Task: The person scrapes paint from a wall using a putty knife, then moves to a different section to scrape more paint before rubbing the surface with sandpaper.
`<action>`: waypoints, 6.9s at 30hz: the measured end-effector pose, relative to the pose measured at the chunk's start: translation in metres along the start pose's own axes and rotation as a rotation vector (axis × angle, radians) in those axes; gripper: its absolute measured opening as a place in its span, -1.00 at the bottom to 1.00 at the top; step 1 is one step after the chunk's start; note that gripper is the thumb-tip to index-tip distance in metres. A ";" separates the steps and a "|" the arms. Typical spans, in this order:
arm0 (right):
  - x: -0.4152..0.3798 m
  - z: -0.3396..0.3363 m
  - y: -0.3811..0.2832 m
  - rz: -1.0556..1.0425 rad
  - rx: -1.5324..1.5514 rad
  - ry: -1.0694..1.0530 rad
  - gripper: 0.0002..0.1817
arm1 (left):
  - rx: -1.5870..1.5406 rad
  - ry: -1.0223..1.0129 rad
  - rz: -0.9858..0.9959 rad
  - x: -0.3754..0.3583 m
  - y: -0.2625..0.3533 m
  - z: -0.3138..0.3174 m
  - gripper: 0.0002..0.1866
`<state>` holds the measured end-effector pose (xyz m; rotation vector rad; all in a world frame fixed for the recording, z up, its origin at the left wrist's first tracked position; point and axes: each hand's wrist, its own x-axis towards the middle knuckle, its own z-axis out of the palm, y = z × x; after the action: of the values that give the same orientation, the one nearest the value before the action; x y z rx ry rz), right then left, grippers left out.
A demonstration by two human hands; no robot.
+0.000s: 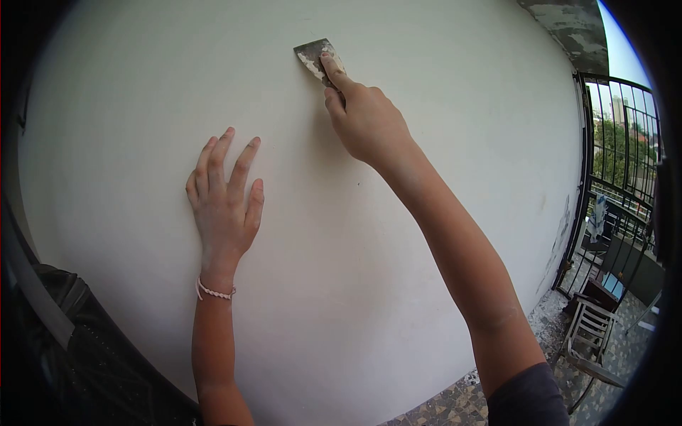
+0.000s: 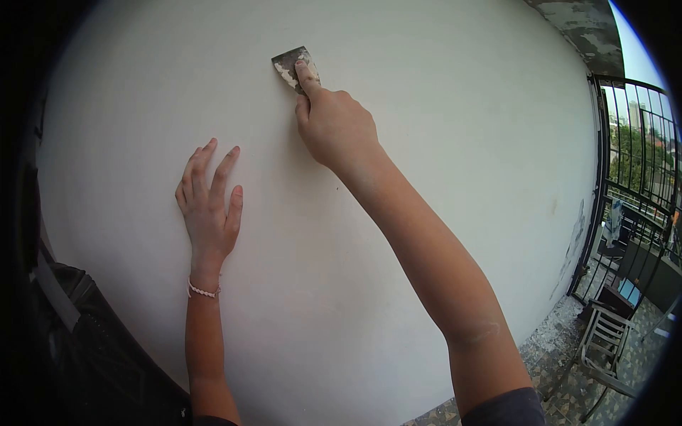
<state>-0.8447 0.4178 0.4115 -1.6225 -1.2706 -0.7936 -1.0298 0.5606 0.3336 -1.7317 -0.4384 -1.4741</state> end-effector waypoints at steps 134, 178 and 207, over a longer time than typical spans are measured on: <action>-0.193 -0.221 0.208 1.212 -0.426 -1.082 -0.33 | -0.002 -0.174 0.520 0.172 0.198 0.126 -0.33; -0.019 -0.192 0.429 -0.300 1.088 0.666 -0.70 | 0.022 -0.132 0.258 0.099 0.332 0.148 -0.22; 0.137 -0.172 0.436 -0.245 1.036 0.427 -0.87 | 0.142 -0.268 0.283 0.158 0.344 0.144 -0.22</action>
<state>-0.3809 0.2829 0.4858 -0.4478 -1.2470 -0.4397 -0.6513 0.4198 0.3621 -1.7988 -0.4064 -0.9933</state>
